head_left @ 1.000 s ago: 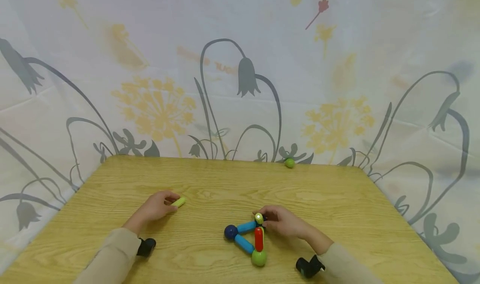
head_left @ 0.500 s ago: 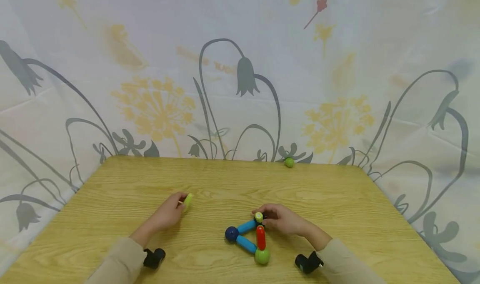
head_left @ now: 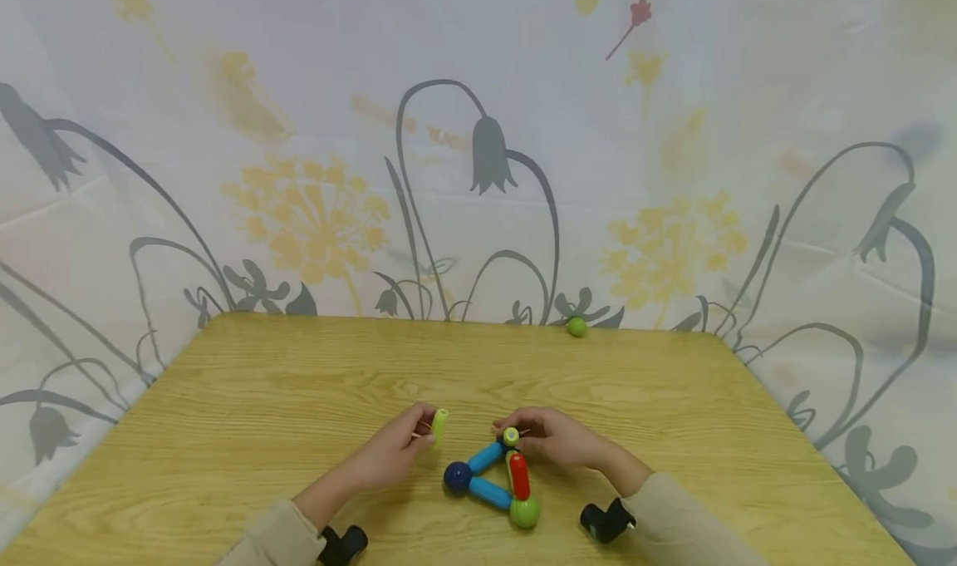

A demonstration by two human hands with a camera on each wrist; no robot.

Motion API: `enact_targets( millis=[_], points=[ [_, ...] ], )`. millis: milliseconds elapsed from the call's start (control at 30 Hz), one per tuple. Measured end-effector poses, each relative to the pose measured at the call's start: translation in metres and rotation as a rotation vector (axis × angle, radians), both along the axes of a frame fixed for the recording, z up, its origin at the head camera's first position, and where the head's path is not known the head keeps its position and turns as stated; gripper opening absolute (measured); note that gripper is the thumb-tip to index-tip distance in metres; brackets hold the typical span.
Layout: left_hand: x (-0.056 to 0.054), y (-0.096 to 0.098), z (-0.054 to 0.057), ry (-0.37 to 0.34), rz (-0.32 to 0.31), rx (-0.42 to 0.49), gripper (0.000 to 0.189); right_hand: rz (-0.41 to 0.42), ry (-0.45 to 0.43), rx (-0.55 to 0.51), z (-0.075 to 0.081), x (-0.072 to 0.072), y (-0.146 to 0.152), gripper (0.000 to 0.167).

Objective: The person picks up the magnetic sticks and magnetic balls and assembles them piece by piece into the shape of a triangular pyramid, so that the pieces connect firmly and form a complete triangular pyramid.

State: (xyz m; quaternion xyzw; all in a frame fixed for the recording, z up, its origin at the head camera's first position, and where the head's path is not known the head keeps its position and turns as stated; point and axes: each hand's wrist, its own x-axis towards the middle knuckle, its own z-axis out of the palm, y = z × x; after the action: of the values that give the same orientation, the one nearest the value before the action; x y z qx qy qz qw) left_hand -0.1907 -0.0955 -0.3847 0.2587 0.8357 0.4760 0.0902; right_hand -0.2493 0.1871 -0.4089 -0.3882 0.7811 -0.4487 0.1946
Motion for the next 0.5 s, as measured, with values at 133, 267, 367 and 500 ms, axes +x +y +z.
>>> enact_targets(
  millis=[133,267,367,500],
  points=[
    [0.002,0.009,0.001,-0.022,-0.064,0.0,0.026,0.013,0.032,0.006,0.0,-0.003,-0.003,0.019],
    [0.003,0.016,-0.001,-0.003,-0.124,-0.033,0.024,0.022,0.026,0.009,0.002,-0.003,-0.006,0.02],
    [0.003,0.019,-0.003,-0.003,-0.16,-0.054,0.024,0.025,0.008,0.008,0.003,-0.003,-0.008,0.022],
    [0.004,0.023,-0.005,-0.021,-0.186,-0.057,0.024,0.015,-0.01,0.018,0.002,-0.002,-0.011,0.024]
  ],
)
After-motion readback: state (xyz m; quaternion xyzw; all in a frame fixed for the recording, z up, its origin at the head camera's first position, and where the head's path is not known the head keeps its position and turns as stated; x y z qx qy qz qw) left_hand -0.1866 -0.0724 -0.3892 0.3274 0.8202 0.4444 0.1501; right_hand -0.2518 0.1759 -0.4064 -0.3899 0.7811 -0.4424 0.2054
